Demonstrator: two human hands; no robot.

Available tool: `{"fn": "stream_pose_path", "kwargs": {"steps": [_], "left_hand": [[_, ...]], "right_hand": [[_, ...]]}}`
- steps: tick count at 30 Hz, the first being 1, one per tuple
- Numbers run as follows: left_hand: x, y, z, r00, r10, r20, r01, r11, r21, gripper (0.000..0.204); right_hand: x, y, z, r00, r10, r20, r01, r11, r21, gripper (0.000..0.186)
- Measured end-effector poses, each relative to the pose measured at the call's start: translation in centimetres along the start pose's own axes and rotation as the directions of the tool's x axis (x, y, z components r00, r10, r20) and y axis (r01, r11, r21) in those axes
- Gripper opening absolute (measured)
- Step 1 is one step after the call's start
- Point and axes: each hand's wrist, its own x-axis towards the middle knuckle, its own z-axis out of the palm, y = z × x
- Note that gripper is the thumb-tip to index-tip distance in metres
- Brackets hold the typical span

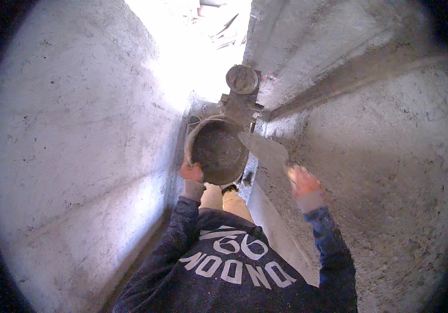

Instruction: The person scoops wet plaster from a bucket with a trowel and applies it to the concrete stair treads and risers. They repeatedly smooth the surface and add more material to build up the coating.

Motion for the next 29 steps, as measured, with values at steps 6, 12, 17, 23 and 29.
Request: {"fn": "stream_pose_path", "kwargs": {"steps": [6, 12, 17, 23, 29], "left_hand": [[-3.2, 11.9, 4.5, 0.972, 0.202, 0.122, -0.207, 0.978, 0.036, 0.060], [-1.7, 14.3, 5.4, 0.951, 0.215, 0.223, -0.238, 0.968, 0.080, 0.065], [1.3, 11.6, 5.6, 0.945, 0.237, 0.224, -0.269, 0.955, 0.126, 0.053], [6.1, 3.8, 3.8, 0.895, 0.281, 0.347, -0.311, 0.950, 0.033, 0.046], [9.2, 2.6, -2.0, 0.888, 0.247, 0.389, -0.394, 0.844, 0.363, 0.048]], "right_hand": [[7.2, -4.6, 2.3, 0.920, 0.134, 0.368, -0.069, 0.980, -0.185, 0.043], [3.8, -6.7, 8.7, 0.912, 0.082, 0.403, -0.198, 0.946, 0.256, 0.065], [4.6, -9.4, 9.2, 0.929, 0.175, 0.326, -0.299, 0.875, 0.381, 0.043], [5.1, -9.2, 8.9, 0.932, 0.276, 0.235, -0.318, 0.934, 0.163, 0.038], [5.2, -7.5, 3.9, 0.985, -0.049, 0.163, -0.023, 0.911, 0.411, 0.018]]}}
